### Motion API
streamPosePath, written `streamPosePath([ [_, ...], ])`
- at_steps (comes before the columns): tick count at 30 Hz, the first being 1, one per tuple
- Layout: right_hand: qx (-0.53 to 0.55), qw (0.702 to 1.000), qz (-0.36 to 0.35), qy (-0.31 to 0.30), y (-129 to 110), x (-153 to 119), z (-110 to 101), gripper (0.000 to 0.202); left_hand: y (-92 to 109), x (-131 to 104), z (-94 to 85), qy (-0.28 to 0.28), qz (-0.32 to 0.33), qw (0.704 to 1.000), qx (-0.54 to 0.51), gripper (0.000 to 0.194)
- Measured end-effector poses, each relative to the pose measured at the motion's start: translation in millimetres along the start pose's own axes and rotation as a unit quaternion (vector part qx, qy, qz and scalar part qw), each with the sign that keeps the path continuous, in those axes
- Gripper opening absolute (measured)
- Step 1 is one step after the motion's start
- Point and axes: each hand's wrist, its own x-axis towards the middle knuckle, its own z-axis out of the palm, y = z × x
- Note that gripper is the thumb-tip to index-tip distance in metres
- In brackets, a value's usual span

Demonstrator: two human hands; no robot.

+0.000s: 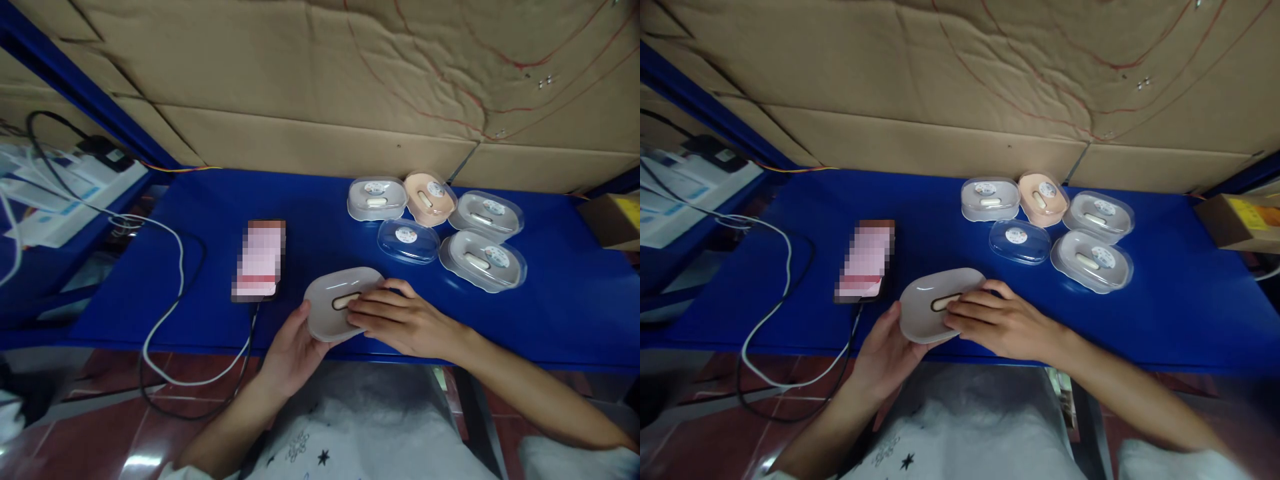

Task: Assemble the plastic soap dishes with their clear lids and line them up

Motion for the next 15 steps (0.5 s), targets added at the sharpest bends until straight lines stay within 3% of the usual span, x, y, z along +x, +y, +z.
streamPosePath([
  [7, 0.020, 0.999, 0.026, 0.015, 11.5, -5.7, -5.2, 0.047, 1.3, 5.1, -1.5, 0.009, 0.003, 1.000, 0.013, 0.056],
  [11, -0.092, 0.973, 0.204, 0.059, 37.1, -15.2, -19.8, 0.051, 0.4, 6.0, -6.7, -0.008, 0.002, 1.000, 0.018, 0.052],
  [13, -0.156, 0.946, 0.281, 0.047, 50.9, -21.5, -22.2, 0.057, -0.3, 6.0, -8.8, -0.009, -0.003, 1.000, 0.019, 0.049],
  [15, -0.186, 0.931, 0.314, 0.014, 60.5, -27.2, -21.1, 0.060, -0.6, 6.1, -10.1, -0.009, -0.012, 1.000, 0.020, 0.046],
])
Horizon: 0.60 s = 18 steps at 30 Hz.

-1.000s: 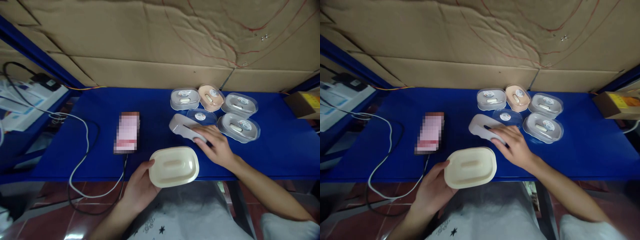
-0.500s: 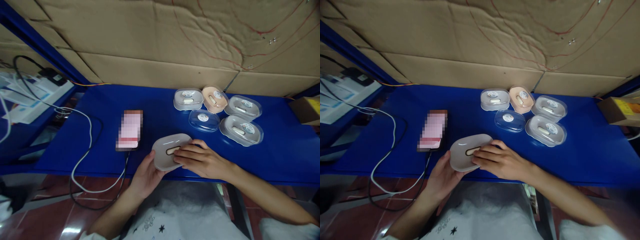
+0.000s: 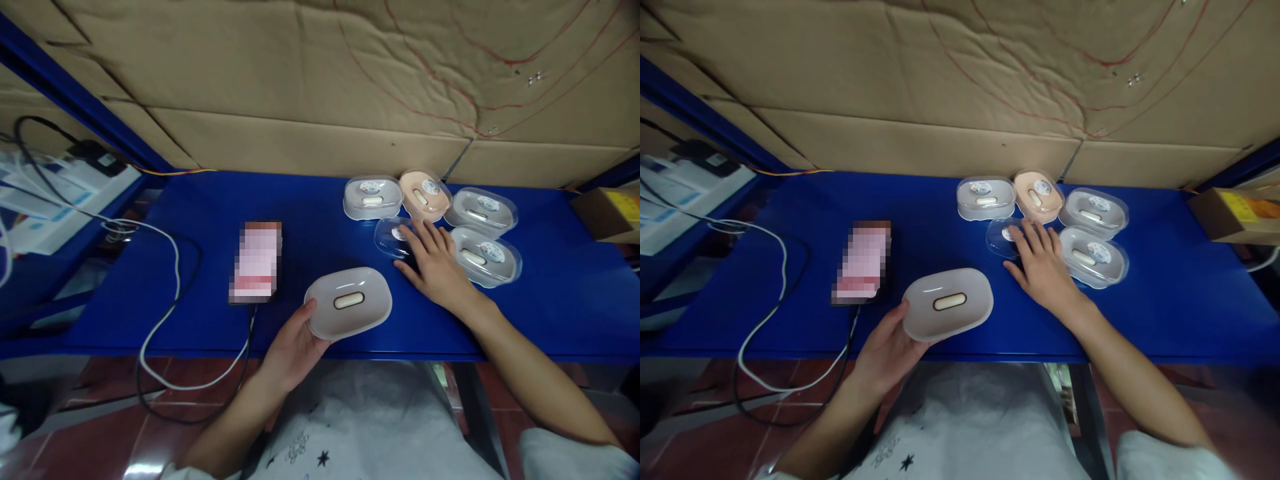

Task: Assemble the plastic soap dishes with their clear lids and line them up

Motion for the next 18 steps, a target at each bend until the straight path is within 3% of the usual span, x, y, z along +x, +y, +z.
streamPosePath([
  [7, 0.055, 0.996, -0.011, -0.062, -6.3, -2.2, -0.3, 0.061, 0.5, 1.8, -3.6, -0.030, -0.025, 0.999, 0.005, 0.026],
  [11, 0.187, 0.982, -0.014, -0.020, -15.2, -0.9, -11.0, 0.056, 0.5, 2.9, -6.8, -0.039, -0.027, 0.999, 0.018, 0.029],
  [14, 0.262, 0.961, -0.084, -0.035, -25.6, -3.5, -16.3, 0.061, 0.2, 3.8, -4.9, -0.044, -0.031, 0.998, 0.021, 0.028],
  [18, 0.263, 0.941, -0.193, -0.088, -44.6, -11.0, -15.0, 0.067, -0.9, 4.9, 2.0, -0.045, -0.025, 0.998, 0.045, 0.041],
])
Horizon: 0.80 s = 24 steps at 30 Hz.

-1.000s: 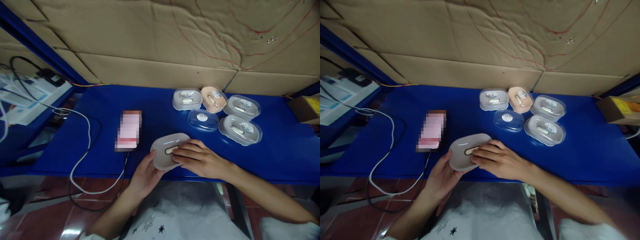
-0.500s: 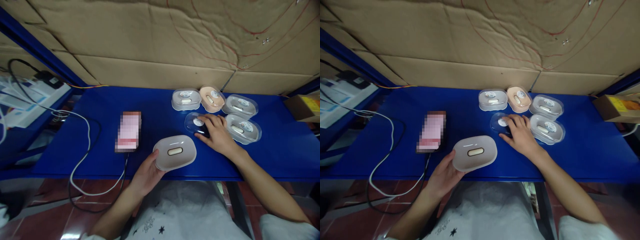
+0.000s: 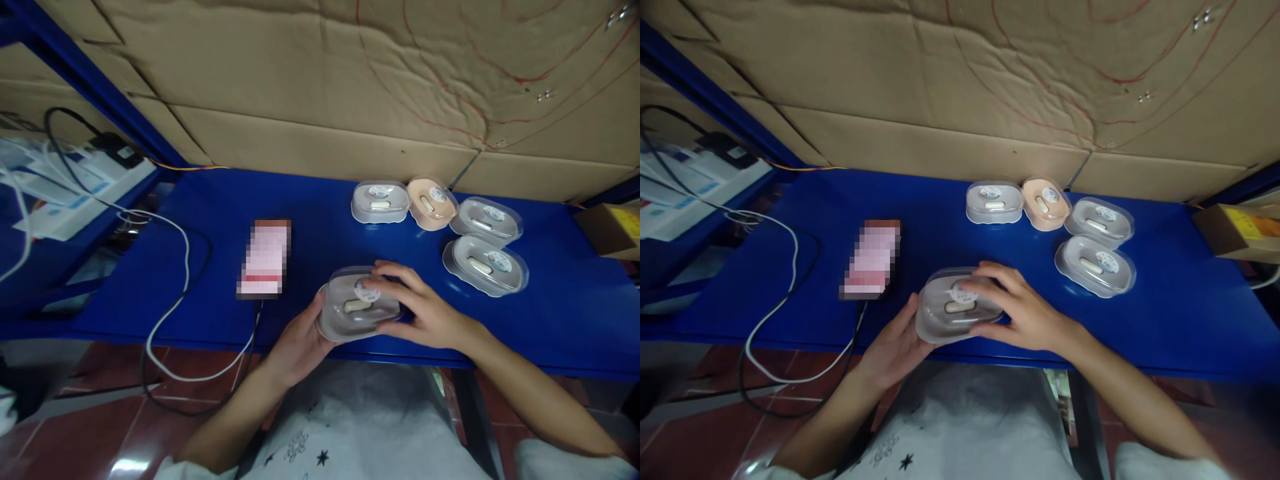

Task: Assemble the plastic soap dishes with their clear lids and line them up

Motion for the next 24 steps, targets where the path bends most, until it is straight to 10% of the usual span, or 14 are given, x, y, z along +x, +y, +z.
streamPosePath([
  [24, -0.131, 0.988, -0.082, 0.015, -4.2, -0.3, 14.8, 0.069, -1.4, 1.5, 1.9, 0.009, 0.003, 1.000, -0.011, 0.048],
])
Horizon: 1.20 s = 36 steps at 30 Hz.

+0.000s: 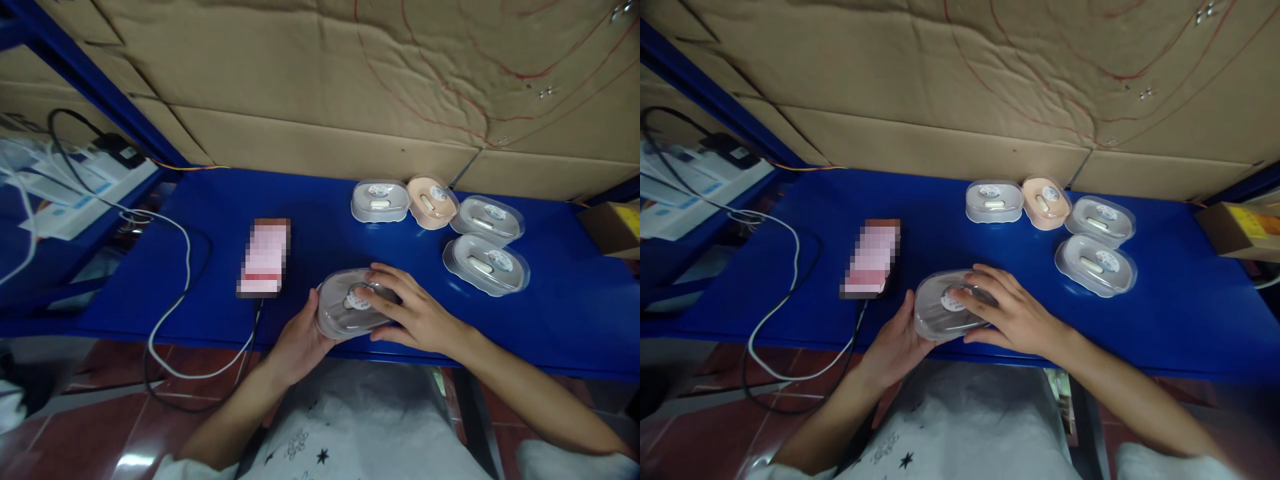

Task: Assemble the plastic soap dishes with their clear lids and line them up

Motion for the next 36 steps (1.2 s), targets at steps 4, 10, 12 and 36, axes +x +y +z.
streamPosePath([
  [4, -0.017, 1.000, -0.013, 0.000, -1.8, 0.2, 0.8, 0.072, 2.1, 0.5, 0.4, 0.009, -0.003, 1.000, -0.018, 0.045],
  [10, -0.003, 1.000, 0.000, -0.019, -2.5, 1.0, 5.0, 0.076, 3.9, 0.2, 2.4, 0.022, -0.013, 0.999, -0.032, 0.045],
  [12, -0.011, 1.000, -0.003, -0.017, -1.6, 1.1, 5.4, 0.074, 4.3, 0.5, 4.6, 0.019, -0.016, 0.999, -0.027, 0.047],
  [36, -0.131, 0.963, 0.233, 0.026, 105.0, 51.2, -11.9, 0.061, -30.9, -10.4, -0.2, 0.008, 0.362, 0.838, 0.408, 0.060],
])
